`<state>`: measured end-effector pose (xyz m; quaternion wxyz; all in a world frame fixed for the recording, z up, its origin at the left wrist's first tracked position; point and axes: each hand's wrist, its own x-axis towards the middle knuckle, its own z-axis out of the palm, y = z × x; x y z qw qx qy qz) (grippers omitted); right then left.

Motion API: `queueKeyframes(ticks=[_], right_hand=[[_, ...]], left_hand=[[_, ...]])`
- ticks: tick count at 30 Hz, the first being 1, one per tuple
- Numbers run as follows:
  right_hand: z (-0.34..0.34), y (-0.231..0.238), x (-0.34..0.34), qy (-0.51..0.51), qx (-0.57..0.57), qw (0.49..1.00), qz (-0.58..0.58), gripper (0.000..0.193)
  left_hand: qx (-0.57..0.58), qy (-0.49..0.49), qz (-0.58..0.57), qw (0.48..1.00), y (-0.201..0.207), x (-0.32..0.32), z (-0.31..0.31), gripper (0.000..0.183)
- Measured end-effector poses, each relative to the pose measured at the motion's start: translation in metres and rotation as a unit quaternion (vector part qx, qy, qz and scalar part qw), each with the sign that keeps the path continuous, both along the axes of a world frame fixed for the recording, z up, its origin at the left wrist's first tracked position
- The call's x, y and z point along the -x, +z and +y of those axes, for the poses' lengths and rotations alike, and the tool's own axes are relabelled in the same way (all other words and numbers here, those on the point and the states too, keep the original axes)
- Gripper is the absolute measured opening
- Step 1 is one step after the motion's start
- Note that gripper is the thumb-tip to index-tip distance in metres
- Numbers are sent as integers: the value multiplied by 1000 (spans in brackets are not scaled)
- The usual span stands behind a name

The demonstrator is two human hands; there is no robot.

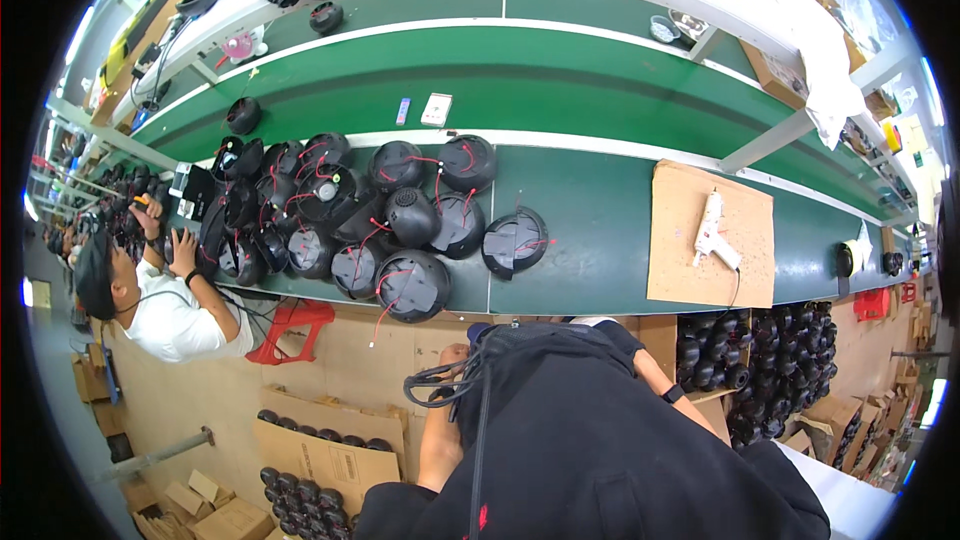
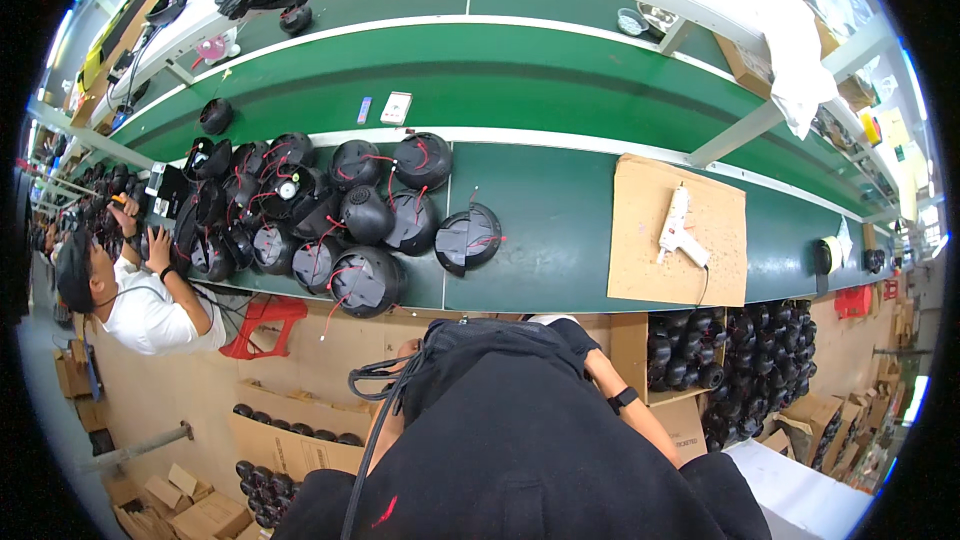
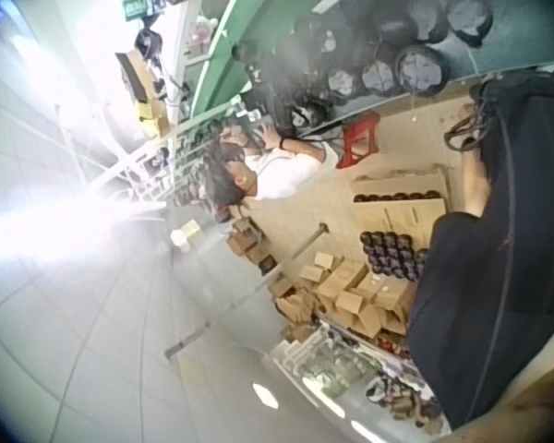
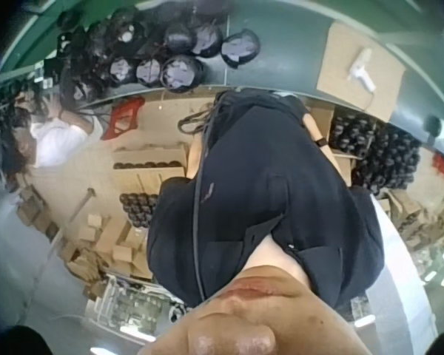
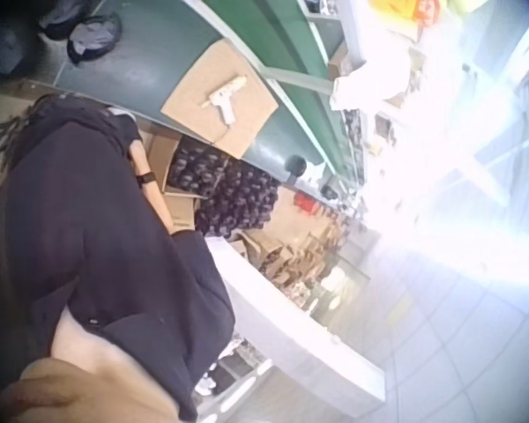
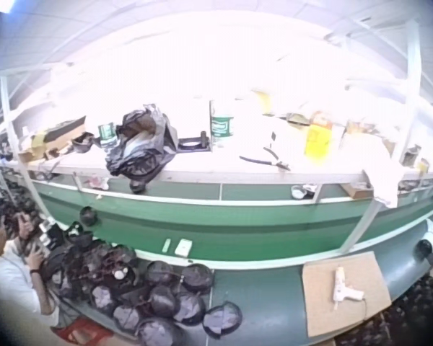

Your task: Assembling black plastic housings using a hot glue gun and organizing wiring.

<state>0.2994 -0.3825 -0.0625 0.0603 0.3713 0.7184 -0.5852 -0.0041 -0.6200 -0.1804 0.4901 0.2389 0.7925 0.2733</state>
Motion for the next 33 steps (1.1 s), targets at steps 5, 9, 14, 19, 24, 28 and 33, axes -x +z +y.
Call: queueKeyframes(ticks=[5,9,14,19,24,28,33], right_hand=[[13,5,14,4,-19,1000,-13,35],[25,6,29,-19,-30,999,-30,33],[-12,0,-38,0,-34,999,-40,32],[-1,-2,-39,-7,-39,998,-55,30],[-6,-14,-37,-44,-34,998,18,25],[-9,-2,-34,-98,-38,989,103,22],[-3,-6,-32,-105,27,994,23,25]], left_hand=[[18,-33,19,999,-6,1,-1,26],[5,-47,38,998,3,1,15,29],[12,-31,71,997,8,8,2,35],[-39,-36,76,996,22,6,3,35],[-87,-20,81,993,31,3,0,36],[-129,-9,86,988,50,-2,-1,36],[-181,2,92,979,97,-9,-1,36]])
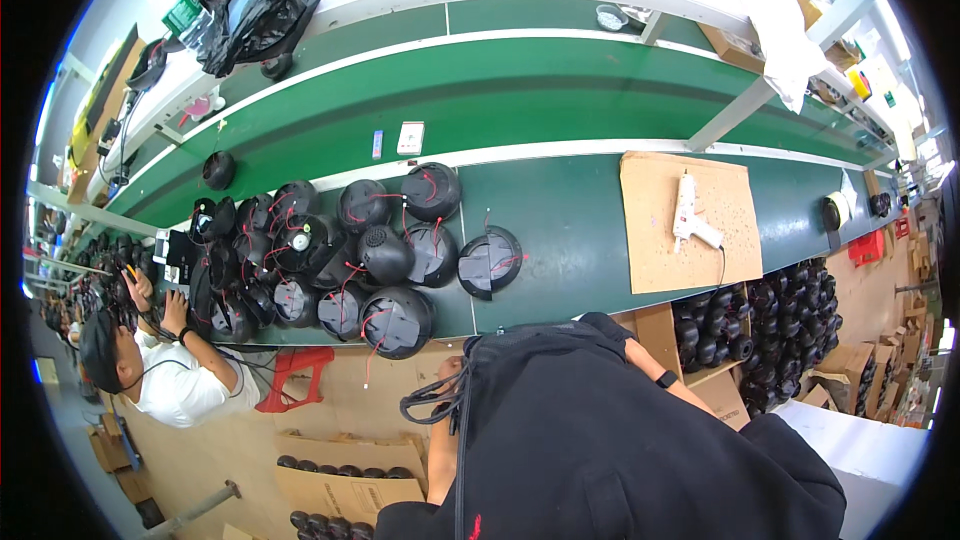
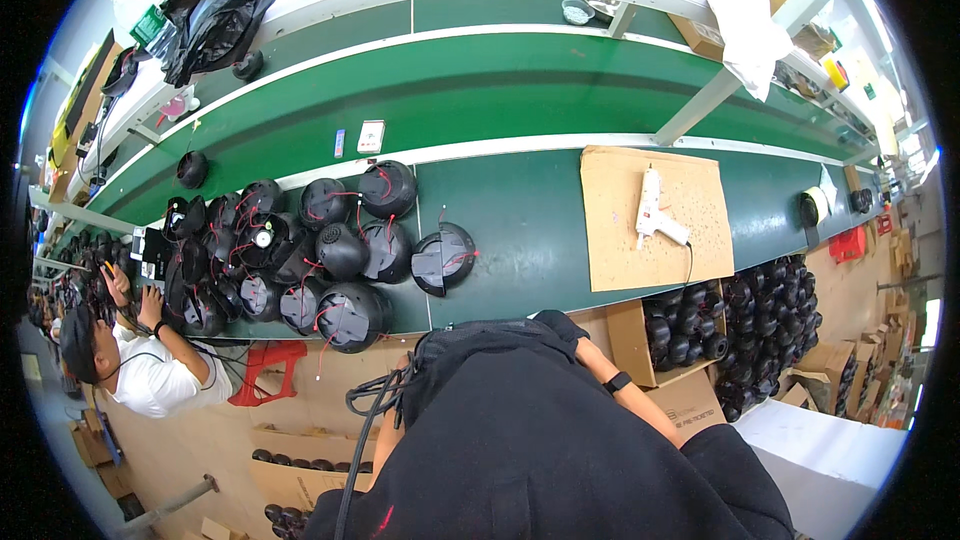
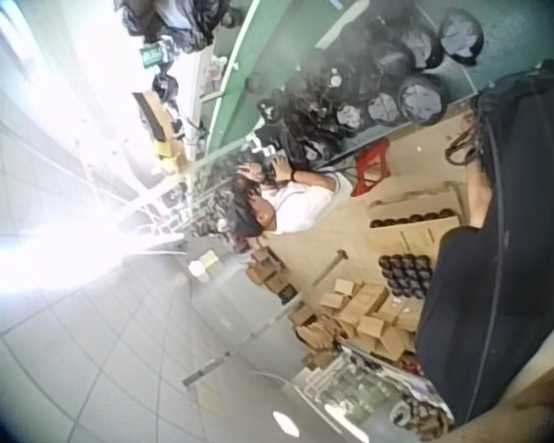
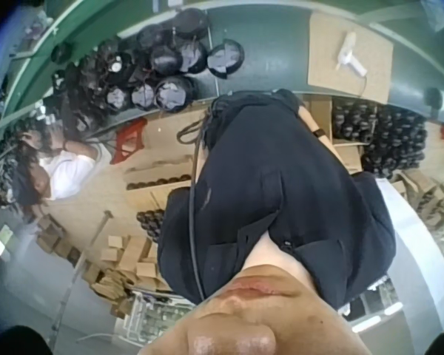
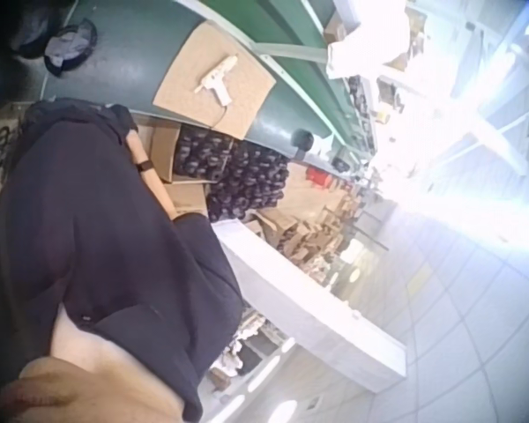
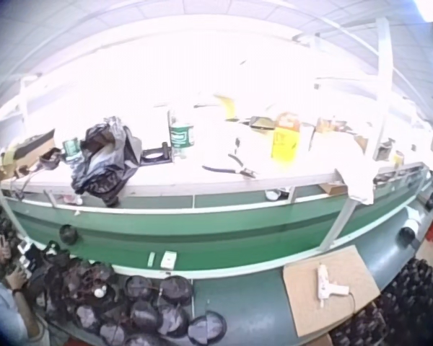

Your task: Assembling black plastic housings using a hot glue gun and organizing wiring.

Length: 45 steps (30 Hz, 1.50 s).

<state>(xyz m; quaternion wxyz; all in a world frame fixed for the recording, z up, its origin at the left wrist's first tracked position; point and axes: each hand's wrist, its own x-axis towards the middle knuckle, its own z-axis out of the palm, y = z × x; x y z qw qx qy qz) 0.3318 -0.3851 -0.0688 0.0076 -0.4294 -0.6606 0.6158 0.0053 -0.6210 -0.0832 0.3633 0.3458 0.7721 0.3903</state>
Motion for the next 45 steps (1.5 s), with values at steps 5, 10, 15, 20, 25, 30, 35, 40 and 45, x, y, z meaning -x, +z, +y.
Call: queueKeyframes(ticks=[5,10,15,20,25,30,35,40,45], right_hand=[[4,22,1,43,46,995,-81,32],[-4,34,-13,41,117,985,-119,35],[-16,34,-36,39,189,968,-160,38],[-52,35,-113,78,256,939,-214,42],[-11,49,-72,140,320,892,-286,45],[5,63,-77,212,367,834,-354,49],[-11,138,-46,197,259,901,-285,51],[19,159,-70,149,70,984,-74,27],[94,87,-85,46,-84,964,-248,37]], left_hand=[[-1,-11,2,1000,34,-8,-9,36],[54,-41,-4,998,6,3,-4,34],[110,-70,-16,991,-32,12,15,32],[168,-57,-38,983,-89,11,20,31],[189,-68,-27,979,-117,15,26,31],[176,53,-165,969,-117,33,1,30],[217,139,-198,946,-82,61,3,27],[235,231,-48,943,-79,148,-34,36],[244,328,189,893,-6,194,21,79]])
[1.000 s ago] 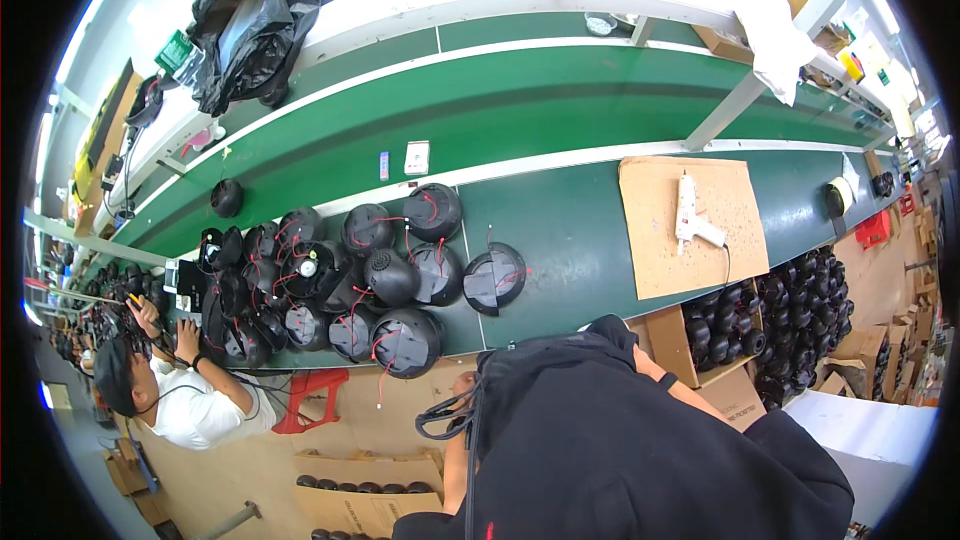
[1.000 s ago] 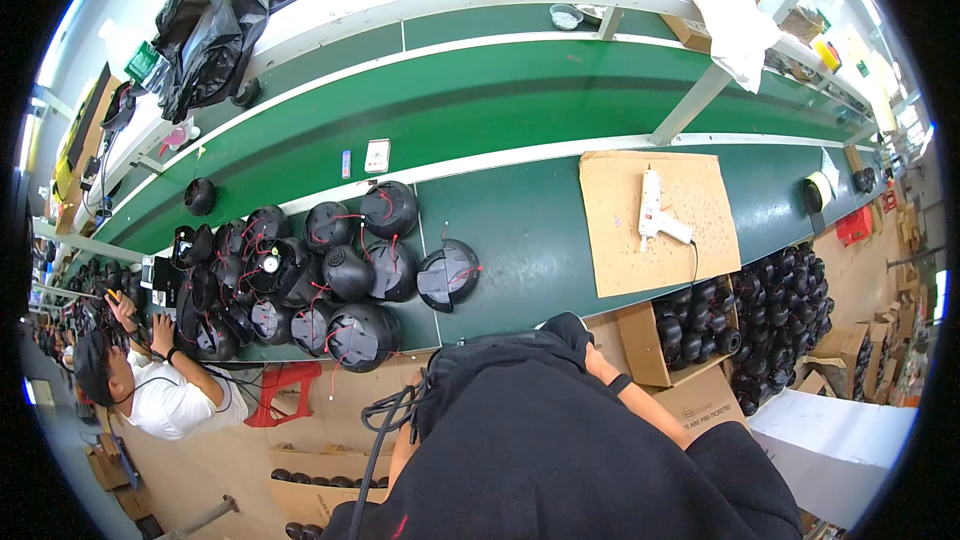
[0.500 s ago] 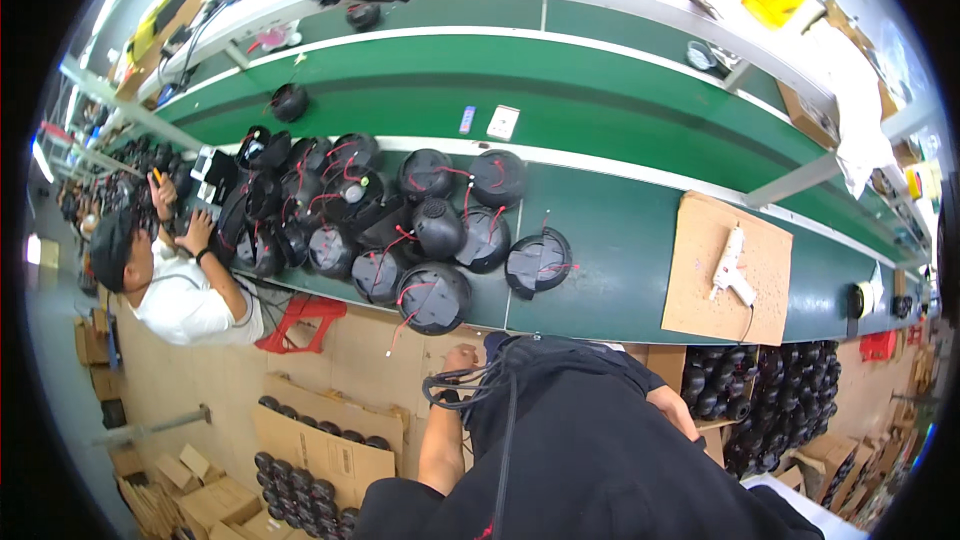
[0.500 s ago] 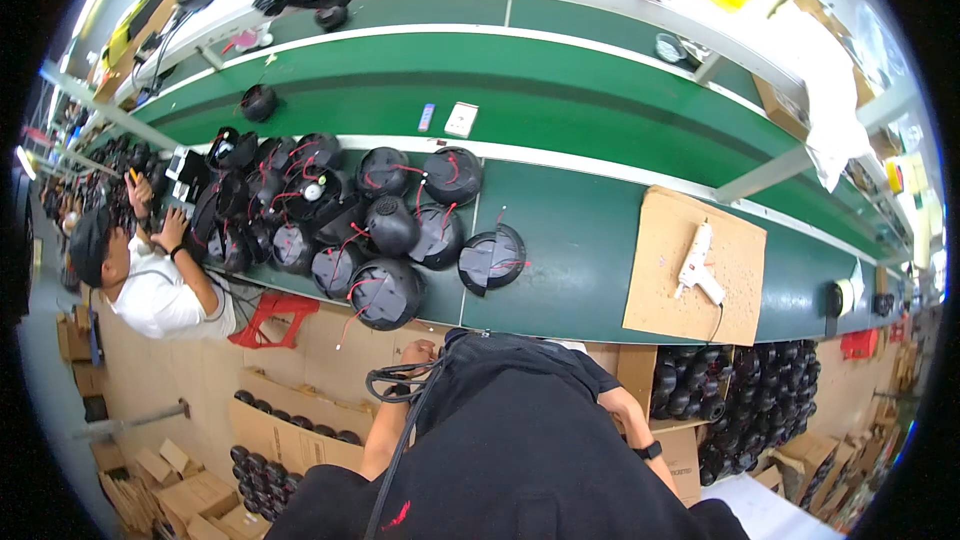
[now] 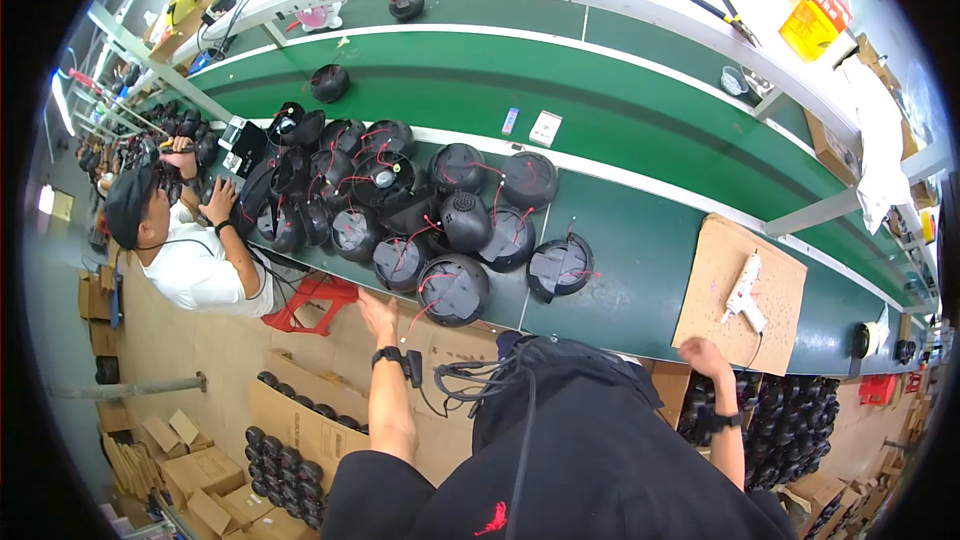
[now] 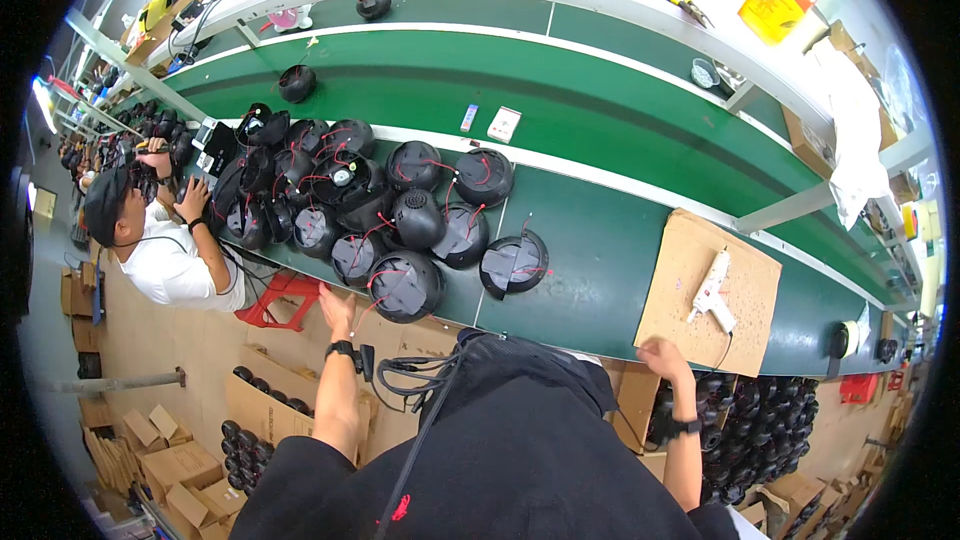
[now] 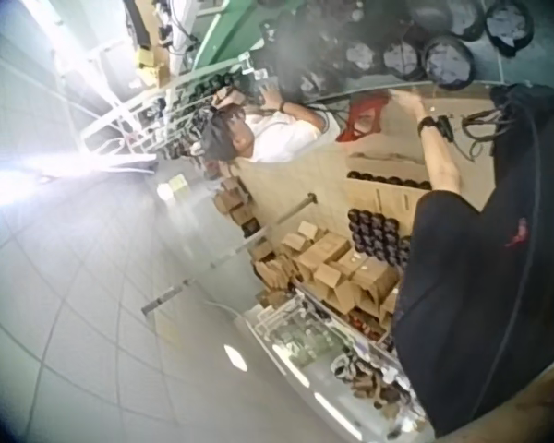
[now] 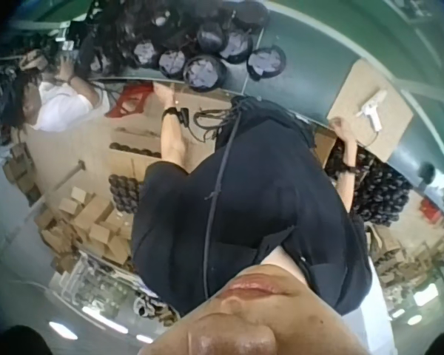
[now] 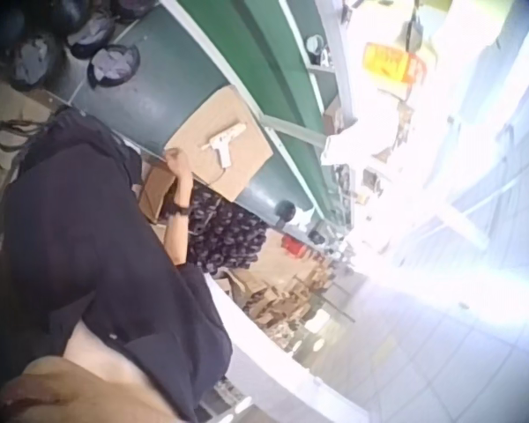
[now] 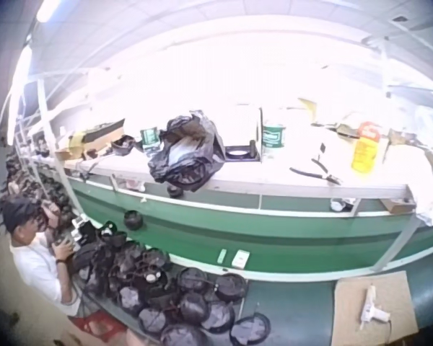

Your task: Assembling black plastic housings using a hot glue gun and organizing wiring.

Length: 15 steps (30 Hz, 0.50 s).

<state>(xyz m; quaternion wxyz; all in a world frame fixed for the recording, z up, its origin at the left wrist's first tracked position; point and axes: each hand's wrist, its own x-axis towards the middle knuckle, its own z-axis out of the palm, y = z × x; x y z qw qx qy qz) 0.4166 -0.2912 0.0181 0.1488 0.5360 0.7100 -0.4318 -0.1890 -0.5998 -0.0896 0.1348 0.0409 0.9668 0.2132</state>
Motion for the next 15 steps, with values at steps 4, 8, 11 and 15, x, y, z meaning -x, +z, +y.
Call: queueKeyframes(ticks=[4,8,11,15], right_hand=[[20,-51,28,42,-145,979,-141,95],[16,-57,79,29,-77,973,-216,123],[2,-73,64,-18,-131,970,-204,124],[2,-88,63,-7,-162,970,-183,123]], left_hand=[[98,-148,38,983,16,35,8,98],[128,-183,-65,973,5,60,-16,106],[135,-197,-54,970,10,44,19,114],[63,-177,-14,982,4,43,-7,112]])
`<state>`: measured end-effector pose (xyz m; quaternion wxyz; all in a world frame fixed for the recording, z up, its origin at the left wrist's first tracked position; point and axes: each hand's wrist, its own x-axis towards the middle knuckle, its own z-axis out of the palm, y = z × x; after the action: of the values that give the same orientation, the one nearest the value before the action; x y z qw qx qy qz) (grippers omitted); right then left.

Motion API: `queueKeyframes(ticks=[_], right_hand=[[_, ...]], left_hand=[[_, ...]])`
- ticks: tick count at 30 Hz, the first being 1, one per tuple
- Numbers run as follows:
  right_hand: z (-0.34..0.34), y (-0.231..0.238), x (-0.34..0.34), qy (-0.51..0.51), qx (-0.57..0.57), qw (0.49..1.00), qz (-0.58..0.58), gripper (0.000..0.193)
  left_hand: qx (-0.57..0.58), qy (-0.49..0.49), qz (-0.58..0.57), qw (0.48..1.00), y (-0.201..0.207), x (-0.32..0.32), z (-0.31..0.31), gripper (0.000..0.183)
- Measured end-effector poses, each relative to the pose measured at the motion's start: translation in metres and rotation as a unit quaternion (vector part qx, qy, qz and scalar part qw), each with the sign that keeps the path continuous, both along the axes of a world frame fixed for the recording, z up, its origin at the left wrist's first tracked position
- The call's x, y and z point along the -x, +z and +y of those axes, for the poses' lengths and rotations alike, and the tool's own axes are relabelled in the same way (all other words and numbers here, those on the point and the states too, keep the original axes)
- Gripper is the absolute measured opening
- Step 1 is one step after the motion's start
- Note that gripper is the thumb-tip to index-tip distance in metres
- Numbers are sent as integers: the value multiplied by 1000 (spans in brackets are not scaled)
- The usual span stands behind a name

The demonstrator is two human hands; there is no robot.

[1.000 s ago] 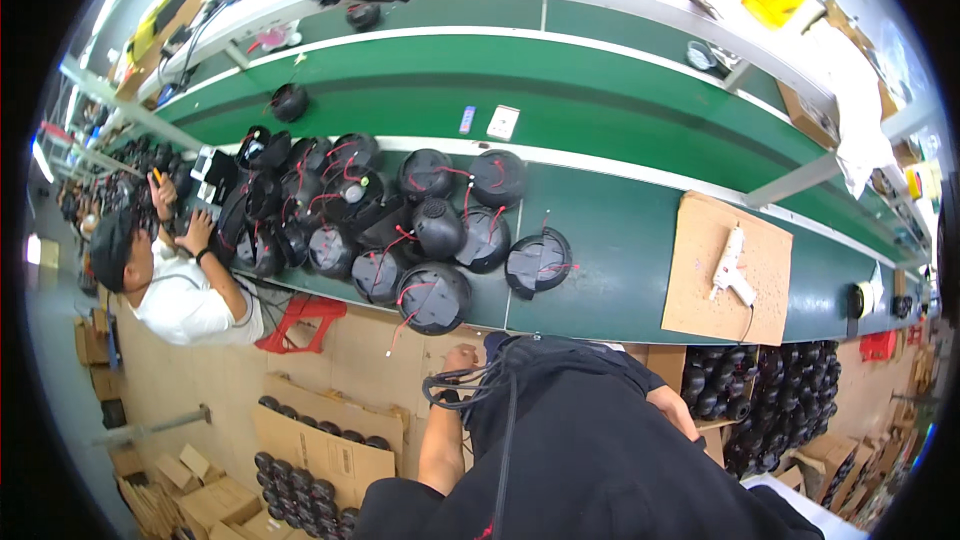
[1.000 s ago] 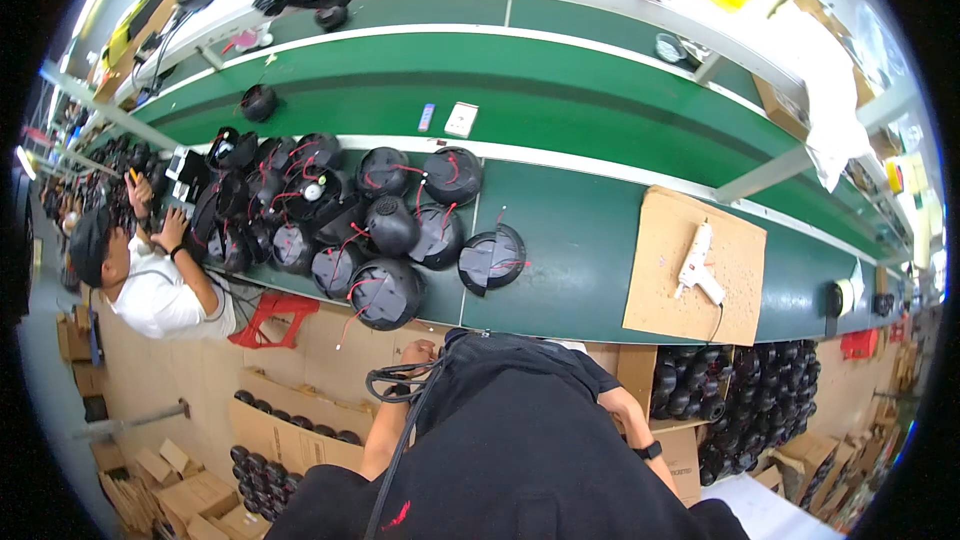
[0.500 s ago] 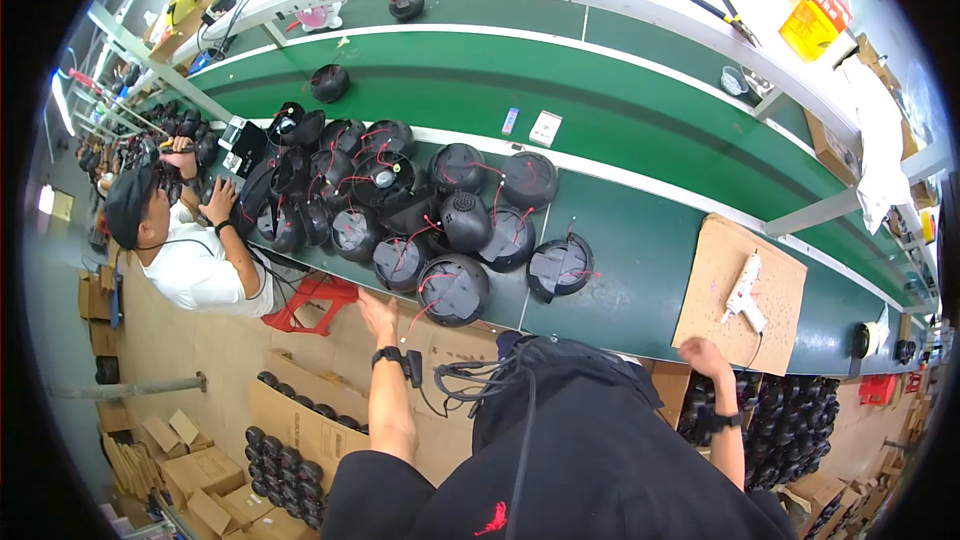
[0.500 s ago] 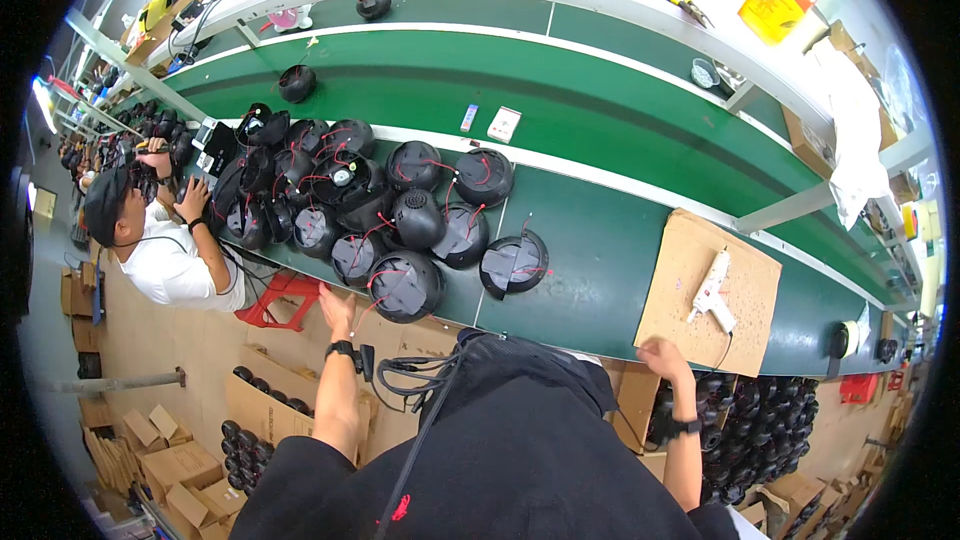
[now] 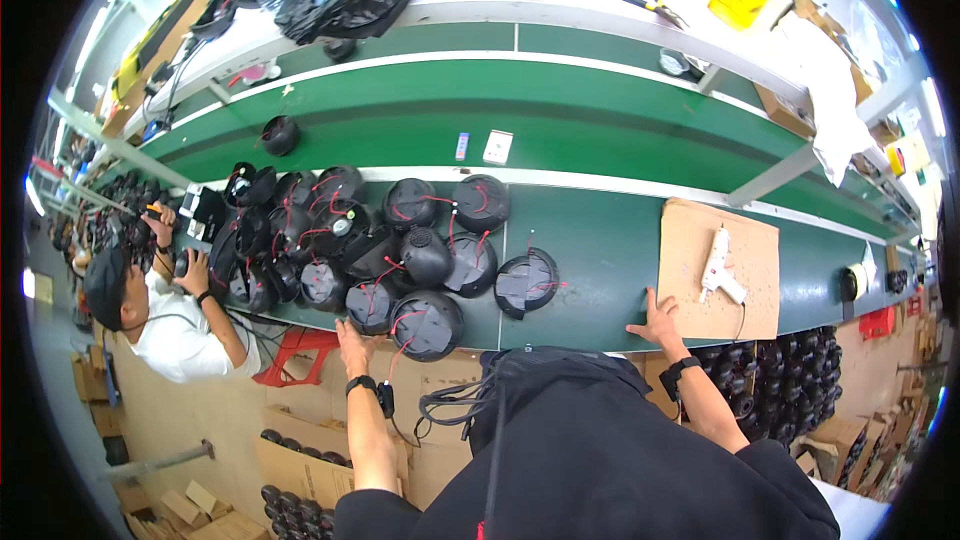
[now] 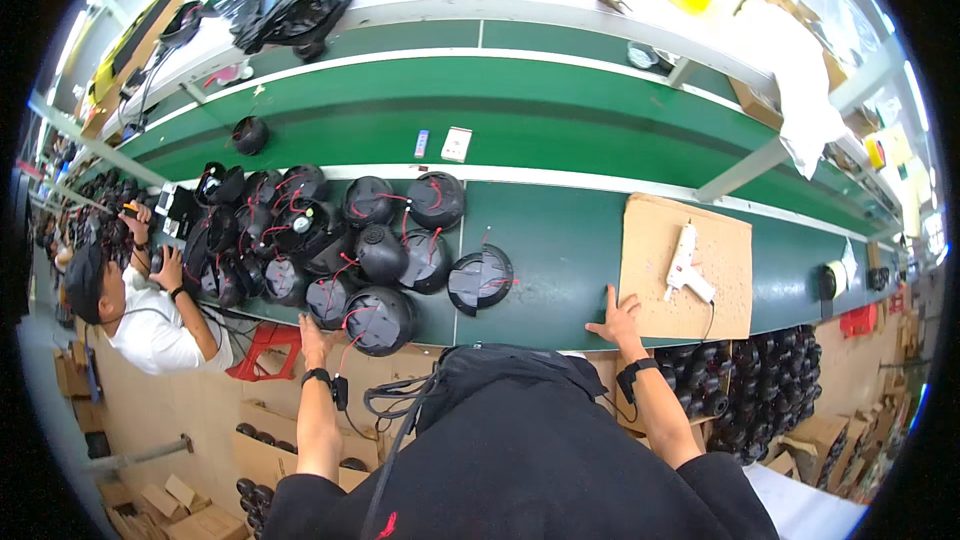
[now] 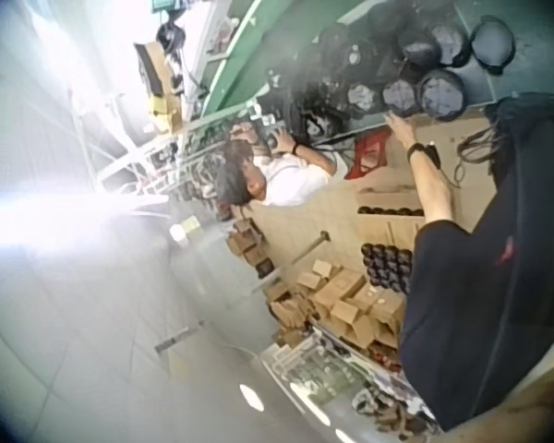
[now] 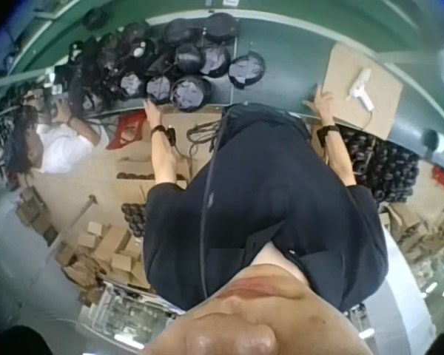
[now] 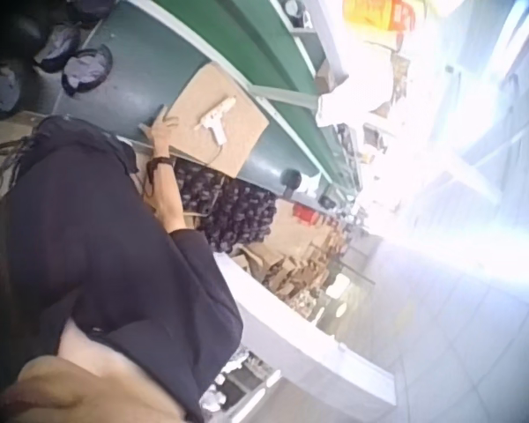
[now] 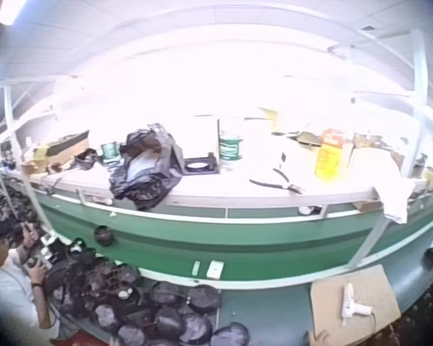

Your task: Assembling black plastic housings using a hot glue gun and organizing wiring.

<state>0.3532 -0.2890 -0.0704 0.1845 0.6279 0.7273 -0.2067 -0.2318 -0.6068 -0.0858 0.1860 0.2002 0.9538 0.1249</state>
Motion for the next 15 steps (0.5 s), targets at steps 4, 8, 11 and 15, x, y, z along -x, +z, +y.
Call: queueKeyframes(ticks=[4,8,11,15], right_hand=[[5,-5,1,-19,-1,1000,-16,127],[8,2,7,-48,11,999,-12,127],[5,12,9,-79,5,997,2,124],[2,14,13,-84,0,996,11,122]], left_hand=[[17,14,12,1000,2,-3,9,110],[51,37,28,998,8,-3,17,111],[80,56,5,995,13,-6,30,110],[98,38,16,994,5,2,19,110]])
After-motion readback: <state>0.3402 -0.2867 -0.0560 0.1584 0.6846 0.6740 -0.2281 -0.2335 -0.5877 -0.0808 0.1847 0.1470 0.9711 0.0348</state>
